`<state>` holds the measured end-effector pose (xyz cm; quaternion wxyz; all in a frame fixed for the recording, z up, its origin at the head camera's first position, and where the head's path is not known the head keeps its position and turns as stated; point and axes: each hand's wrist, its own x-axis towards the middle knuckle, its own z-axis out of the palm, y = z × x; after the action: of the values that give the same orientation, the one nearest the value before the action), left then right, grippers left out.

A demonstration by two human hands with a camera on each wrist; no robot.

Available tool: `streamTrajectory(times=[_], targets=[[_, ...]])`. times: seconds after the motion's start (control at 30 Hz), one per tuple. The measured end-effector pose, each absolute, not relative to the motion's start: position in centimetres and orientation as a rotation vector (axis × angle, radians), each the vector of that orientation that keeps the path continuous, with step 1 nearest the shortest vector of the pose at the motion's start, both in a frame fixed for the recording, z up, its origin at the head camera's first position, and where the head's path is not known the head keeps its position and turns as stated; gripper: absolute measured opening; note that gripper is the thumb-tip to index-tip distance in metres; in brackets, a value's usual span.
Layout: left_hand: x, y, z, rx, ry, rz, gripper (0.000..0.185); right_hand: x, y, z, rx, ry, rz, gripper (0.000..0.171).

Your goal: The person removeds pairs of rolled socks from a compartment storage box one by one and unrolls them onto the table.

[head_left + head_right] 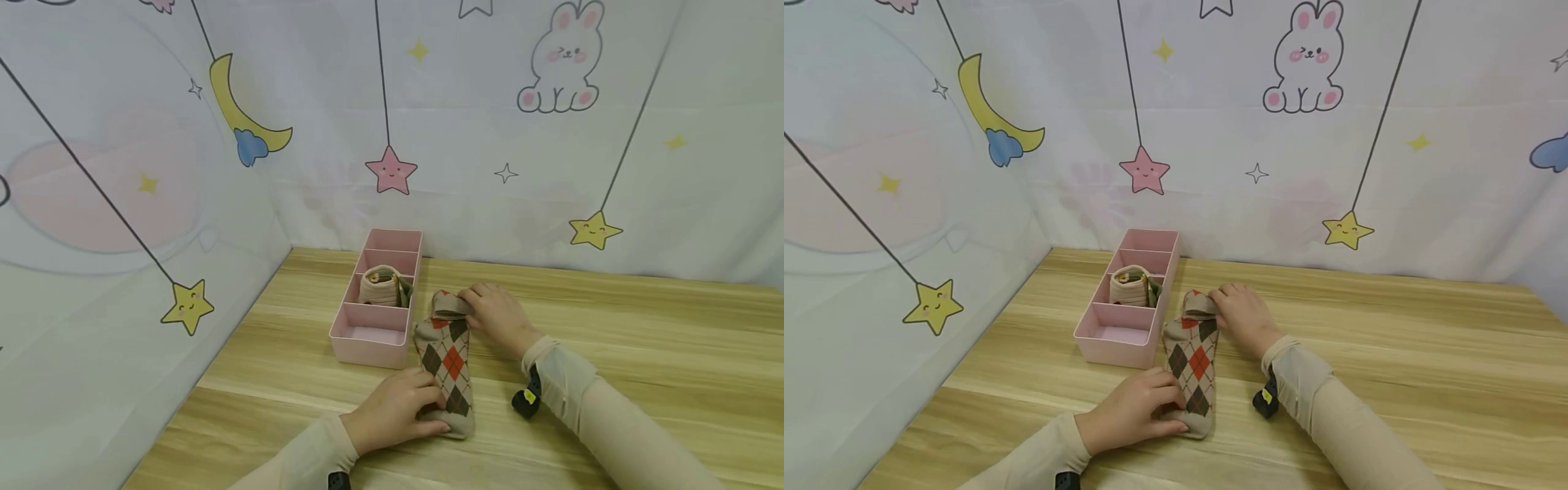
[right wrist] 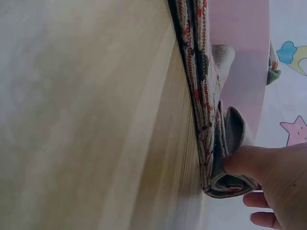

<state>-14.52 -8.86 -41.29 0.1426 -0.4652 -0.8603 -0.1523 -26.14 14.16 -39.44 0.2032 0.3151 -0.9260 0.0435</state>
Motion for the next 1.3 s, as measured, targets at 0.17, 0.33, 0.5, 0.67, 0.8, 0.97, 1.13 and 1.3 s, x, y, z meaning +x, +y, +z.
streamTrajectory(times=[0.17,0.33,0.5,0.67,0.8,0.97,1.13,1.3], targets=[[-14.49,-8.92,-41.21,-1.339,-2.482,-0.438,0.023,-26.14,14.12,-39.29,0.920,-2.560,0.102,0.042],[-14.48,-8.93,-41.15,-1.335,-2.473,-0.425,0.023,-26.03,14.01,-39.03,0.946,-2.568,0.036,0.043],[-14.41,-8.97,-41.11,-1.334,-2.485,-0.425,0.022,-25.95,13.92,-38.88,0.937,-2.603,-0.021,0.044],[-14.32,-8.99,-41.09,-1.335,-2.501,-0.429,0.022,-25.91,13.80,-38.78,0.935,-2.606,-0.081,0.042],[-14.29,-8.97,-41.09,-1.338,-2.497,-0.429,0.022,-26.03,13.76,-38.94,0.944,-2.557,-0.132,0.034],[-14.30,-8.96,-41.10,-1.338,-2.498,-0.428,0.022,-26.35,13.73,-39.24,0.943,-2.472,-0.189,0.024],[-14.39,-8.90,-41.12,-1.340,-2.489,-0.422,0.023,-26.43,13.86,-39.23,0.911,-2.481,-0.143,0.019],[-14.42,-8.90,-41.11,-1.346,-2.481,-0.422,0.023,-26.77,13.94,-39.31,0.834,-2.554,-0.052,0.017]])
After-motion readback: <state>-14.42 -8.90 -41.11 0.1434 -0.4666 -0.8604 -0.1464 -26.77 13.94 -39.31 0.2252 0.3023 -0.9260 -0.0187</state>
